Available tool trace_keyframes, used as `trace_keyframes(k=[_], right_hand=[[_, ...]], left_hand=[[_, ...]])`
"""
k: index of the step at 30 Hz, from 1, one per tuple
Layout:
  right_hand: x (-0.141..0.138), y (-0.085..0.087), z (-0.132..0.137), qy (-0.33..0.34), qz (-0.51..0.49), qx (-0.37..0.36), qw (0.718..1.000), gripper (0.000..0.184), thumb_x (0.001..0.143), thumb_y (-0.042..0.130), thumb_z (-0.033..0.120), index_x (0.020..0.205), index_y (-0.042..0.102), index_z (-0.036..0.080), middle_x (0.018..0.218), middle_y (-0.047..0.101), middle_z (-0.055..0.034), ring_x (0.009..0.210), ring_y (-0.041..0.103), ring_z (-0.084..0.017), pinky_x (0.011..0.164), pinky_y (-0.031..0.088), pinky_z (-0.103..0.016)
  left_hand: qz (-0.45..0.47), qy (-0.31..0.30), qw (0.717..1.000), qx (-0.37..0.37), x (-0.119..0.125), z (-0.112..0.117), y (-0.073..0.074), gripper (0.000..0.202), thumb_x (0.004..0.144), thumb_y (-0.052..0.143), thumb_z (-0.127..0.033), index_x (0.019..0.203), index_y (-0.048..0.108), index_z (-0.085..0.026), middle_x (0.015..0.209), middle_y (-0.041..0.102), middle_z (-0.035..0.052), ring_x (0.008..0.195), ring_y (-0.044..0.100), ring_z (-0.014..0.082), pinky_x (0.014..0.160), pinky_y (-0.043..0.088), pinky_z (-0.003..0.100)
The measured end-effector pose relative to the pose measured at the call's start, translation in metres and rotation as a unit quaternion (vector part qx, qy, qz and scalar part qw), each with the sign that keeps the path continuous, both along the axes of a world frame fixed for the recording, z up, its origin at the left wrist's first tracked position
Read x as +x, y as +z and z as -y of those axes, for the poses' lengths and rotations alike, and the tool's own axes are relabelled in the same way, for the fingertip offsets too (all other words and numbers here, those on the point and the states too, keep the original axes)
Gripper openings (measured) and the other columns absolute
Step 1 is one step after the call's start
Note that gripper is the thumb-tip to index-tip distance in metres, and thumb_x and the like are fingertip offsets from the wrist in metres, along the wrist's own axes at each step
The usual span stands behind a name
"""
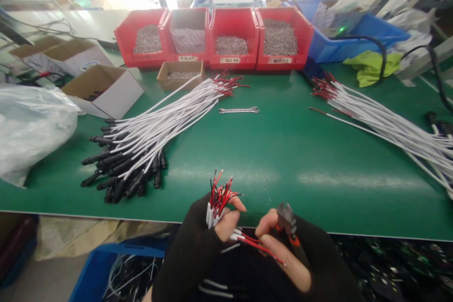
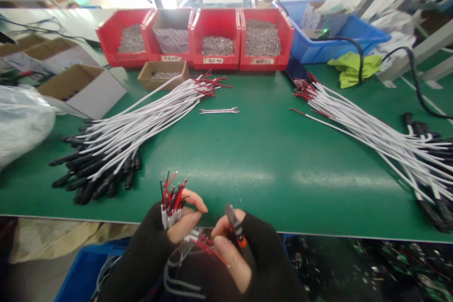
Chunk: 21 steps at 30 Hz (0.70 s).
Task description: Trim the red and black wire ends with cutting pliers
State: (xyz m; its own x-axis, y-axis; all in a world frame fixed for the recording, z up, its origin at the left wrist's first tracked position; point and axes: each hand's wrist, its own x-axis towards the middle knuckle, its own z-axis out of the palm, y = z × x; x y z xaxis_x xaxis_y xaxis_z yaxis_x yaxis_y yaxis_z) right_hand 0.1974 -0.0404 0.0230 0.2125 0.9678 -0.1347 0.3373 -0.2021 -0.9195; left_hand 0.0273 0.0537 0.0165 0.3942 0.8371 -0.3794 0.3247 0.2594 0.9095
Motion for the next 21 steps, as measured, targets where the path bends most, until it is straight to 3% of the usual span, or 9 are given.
trace_keyframes(k=[4, 7, 10, 13, 17, 21], right_hand=[[0.01, -0.003, -0.006, -0.062, 0.074, 0.062, 0.993, 0.011, 0.096, 0.064, 0.034, 0.091, 0.07, 0.025, 0.081, 0.072, 0.0006, 0.066, 0.069, -0.016, 0.06, 0.058, -0.023], [0.0, -0.005, -0.009, -0.038, 0.111, 0.101, 0.988, 0.01, 0.094, 0.067, 0.033, 0.1, 0.07, 0.025, 0.098, 0.075, -0.0055, 0.083, 0.074, -0.023, 0.07, 0.063, -0.031], [-0.018, -0.008, -0.01, -0.032, 0.174, 0.176, 0.968, 0.026, 0.097, 0.065, 0.032, 0.122, 0.062, 0.027, 0.112, 0.074, -0.0088, 0.099, 0.074, -0.026, 0.08, 0.066, -0.036], [-0.031, -0.013, -0.01, -0.056, 0.238, 0.215, 0.945, 0.035, 0.099, 0.062, 0.032, 0.132, 0.052, 0.029, 0.118, 0.071, -0.0087, 0.106, 0.072, -0.025, 0.086, 0.066, -0.036], [-0.031, -0.018, -0.007, -0.048, 0.269, 0.177, 0.946, 0.037, 0.098, 0.062, 0.032, 0.134, 0.054, 0.025, 0.119, 0.071, -0.0134, 0.108, 0.073, -0.028, 0.085, 0.067, -0.037], [-0.025, -0.026, 0.0, -0.035, 0.201, 0.114, 0.972, 0.041, 0.096, 0.065, 0.032, 0.136, 0.061, 0.024, 0.126, 0.071, -0.0164, 0.115, 0.07, -0.034, 0.091, 0.065, -0.043]], left_hand=[[0.01, -0.036, 0.999, -0.003, 0.002, 0.001, 0.003, 0.011, 0.081, 0.065, -0.025, 0.08, 0.074, -0.022, 0.076, 0.071, -0.0011, 0.071, 0.062, 0.0184, 0.069, 0.047, 0.028], [0.062, -0.052, 0.996, -0.037, 0.006, -0.001, 0.009, 0.017, 0.085, 0.068, -0.035, 0.085, 0.077, -0.02, 0.079, 0.075, 0.0007, 0.074, 0.064, 0.0199, 0.066, 0.047, 0.028], [0.134, -0.073, 0.986, -0.064, 0.008, -0.003, 0.011, 0.028, 0.089, 0.067, -0.044, 0.09, 0.077, -0.017, 0.086, 0.078, 0.0039, 0.081, 0.068, 0.0237, 0.068, 0.05, 0.029], [0.151, -0.067, 0.985, -0.039, 0.007, 0.0, 0.005, 0.025, 0.089, 0.067, -0.035, 0.103, 0.078, -0.018, 0.097, 0.08, 0.0047, 0.091, 0.071, 0.0272, 0.078, 0.054, 0.032], [0.048, -0.033, 0.998, 0.011, 0.005, 0.008, -0.004, 0.026, 0.088, 0.067, -0.031, 0.106, 0.079, -0.018, 0.106, 0.079, 0.0075, 0.096, 0.07, 0.0302, 0.081, 0.054, 0.034], [0.033, -0.036, 0.999, -0.015, 0.008, 0.005, 0.005, 0.028, 0.085, 0.07, -0.035, 0.104, 0.078, -0.017, 0.102, 0.08, 0.0068, 0.091, 0.07, 0.0288, 0.077, 0.053, 0.032]])
